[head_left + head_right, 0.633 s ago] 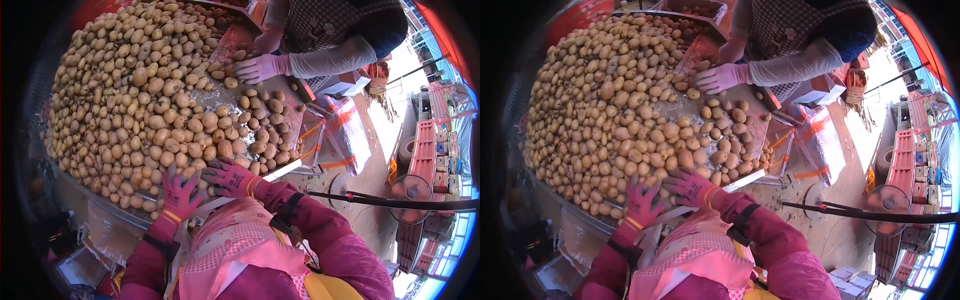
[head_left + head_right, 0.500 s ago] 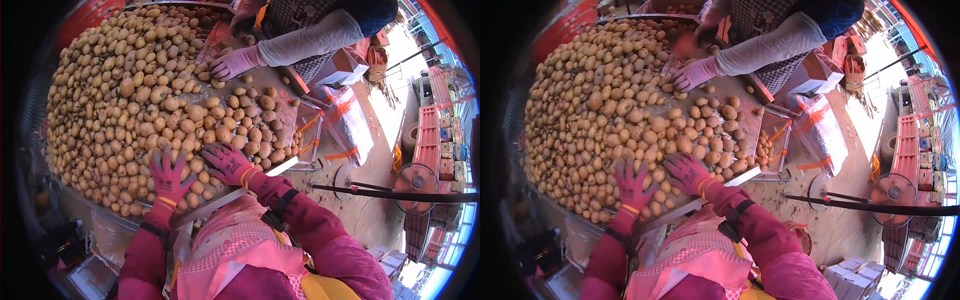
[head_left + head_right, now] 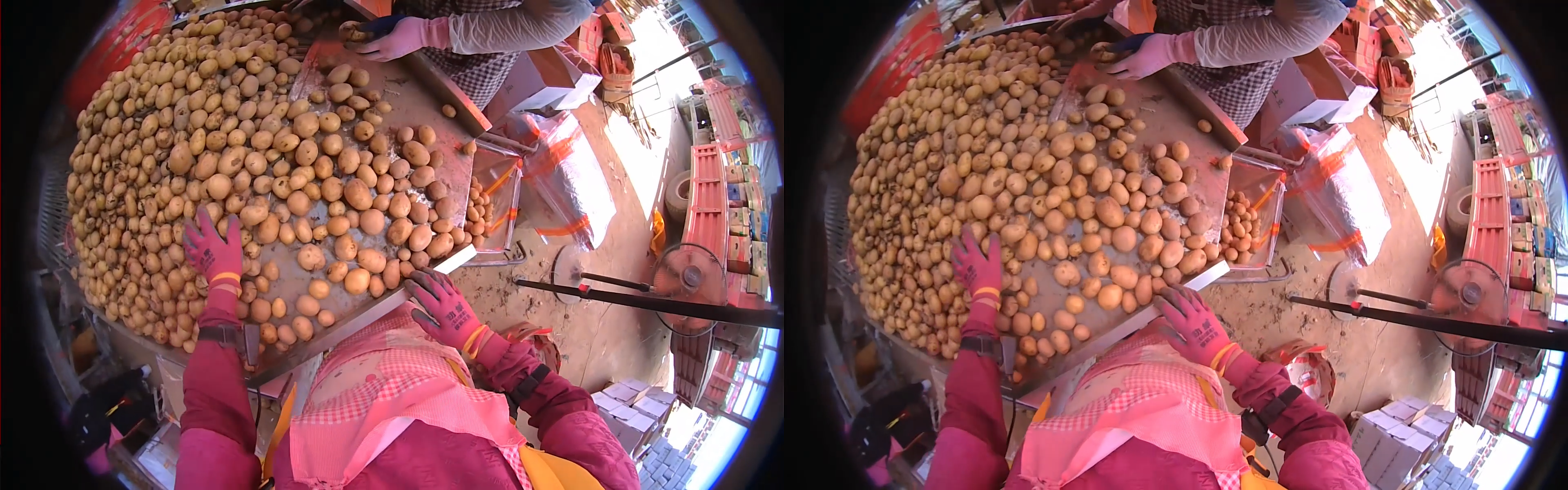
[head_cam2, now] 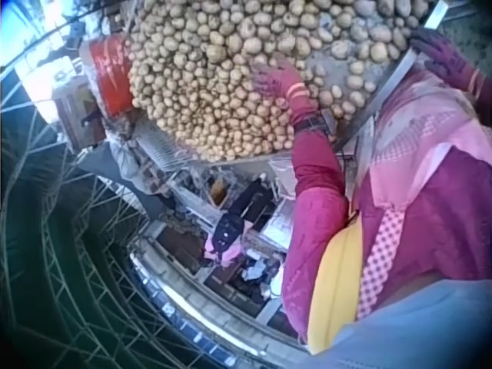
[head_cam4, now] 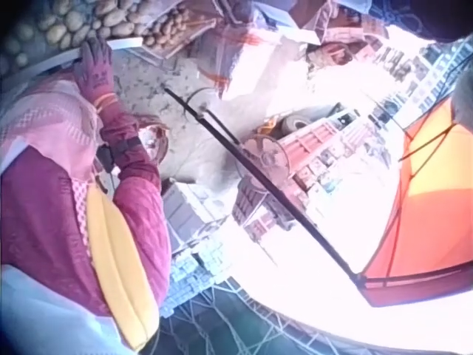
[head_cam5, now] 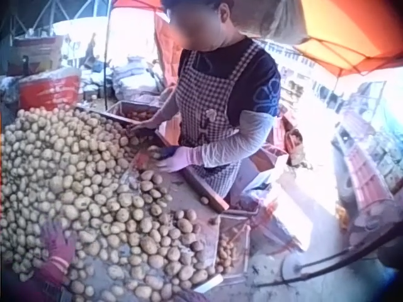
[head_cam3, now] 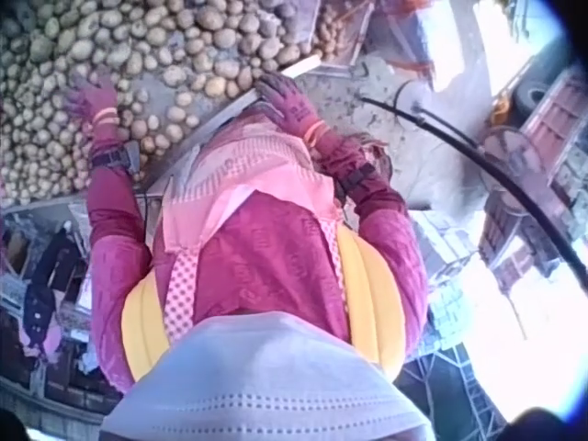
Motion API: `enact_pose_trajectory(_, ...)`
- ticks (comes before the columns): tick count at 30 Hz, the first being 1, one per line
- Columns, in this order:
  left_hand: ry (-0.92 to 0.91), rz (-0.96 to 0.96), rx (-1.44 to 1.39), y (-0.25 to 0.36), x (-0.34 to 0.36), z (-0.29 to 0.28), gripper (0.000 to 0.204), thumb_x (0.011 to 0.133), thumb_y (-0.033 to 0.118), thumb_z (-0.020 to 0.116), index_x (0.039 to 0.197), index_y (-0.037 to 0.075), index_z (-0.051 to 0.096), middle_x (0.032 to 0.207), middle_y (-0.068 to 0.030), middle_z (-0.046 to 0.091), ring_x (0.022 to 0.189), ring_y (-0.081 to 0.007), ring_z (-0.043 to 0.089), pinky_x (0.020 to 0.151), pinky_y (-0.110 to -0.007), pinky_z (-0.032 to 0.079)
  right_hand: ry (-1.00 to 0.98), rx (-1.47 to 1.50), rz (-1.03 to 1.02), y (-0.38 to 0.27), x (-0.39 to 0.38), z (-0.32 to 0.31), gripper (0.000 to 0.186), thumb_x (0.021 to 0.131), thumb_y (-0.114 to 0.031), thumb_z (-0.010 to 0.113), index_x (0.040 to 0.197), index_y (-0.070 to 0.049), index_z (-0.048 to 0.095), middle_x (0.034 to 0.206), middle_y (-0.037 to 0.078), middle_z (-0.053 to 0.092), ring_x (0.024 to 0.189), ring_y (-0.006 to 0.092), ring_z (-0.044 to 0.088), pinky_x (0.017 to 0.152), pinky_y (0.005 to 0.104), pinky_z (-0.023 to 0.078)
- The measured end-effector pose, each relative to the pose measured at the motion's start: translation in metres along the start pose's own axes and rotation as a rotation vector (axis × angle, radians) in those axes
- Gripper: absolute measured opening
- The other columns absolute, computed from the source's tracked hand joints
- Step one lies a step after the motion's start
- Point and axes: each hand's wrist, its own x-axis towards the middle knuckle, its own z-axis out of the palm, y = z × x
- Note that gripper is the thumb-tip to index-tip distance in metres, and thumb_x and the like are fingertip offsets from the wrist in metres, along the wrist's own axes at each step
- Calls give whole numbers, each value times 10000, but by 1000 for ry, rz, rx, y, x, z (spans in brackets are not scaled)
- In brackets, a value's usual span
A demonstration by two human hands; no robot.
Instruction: Sort potatoes by hand from a large pile into smaller bags and crates.
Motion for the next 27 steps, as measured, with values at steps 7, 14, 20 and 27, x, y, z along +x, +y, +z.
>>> enact_pose_trajectory(7,-568,597,-339,49,-164,-45,635,842,296,681,1426,128,496,1450,-196,429,1350,-442,371,1138,-562,282,-59,-86,-60,15,24,-8,539,893,-223,626,1399,-93,494,1355,150,534,1244,353,531,1008,472,454)
enact_pose_trajectory(14,-497,433,-264,24,-163,-69,540,838,235,614,1352,82,547,1417,-201,475,1310,-443,420,1115,-570,305,211,-61,257,14,177,-14,611,863,-393,706,1379,-136,501,1060,150,672,960,332,664,796,419,530)
enact_pose_trajectory(20,-377,279,-262,-26,-176,-71,433,826,178,636,1245,72,609,1470,-170,455,1356,-408,401,1109,-566,312,-283,537,250,4,225,-23,747,898,-332,692,1518,-129,328,1309,134,597,1165,247,619,934,401,521)
enact_pose_trajectory(27,-401,261,-283,-28,-179,-71,442,826,190,649,1252,80,606,1470,-163,452,1353,-410,402,1108,-563,316,-551,2176,333,-18,204,-18,832,949,-663,467,1517,-70,336,1484,148,441,1371,332,445,1111,540,397)
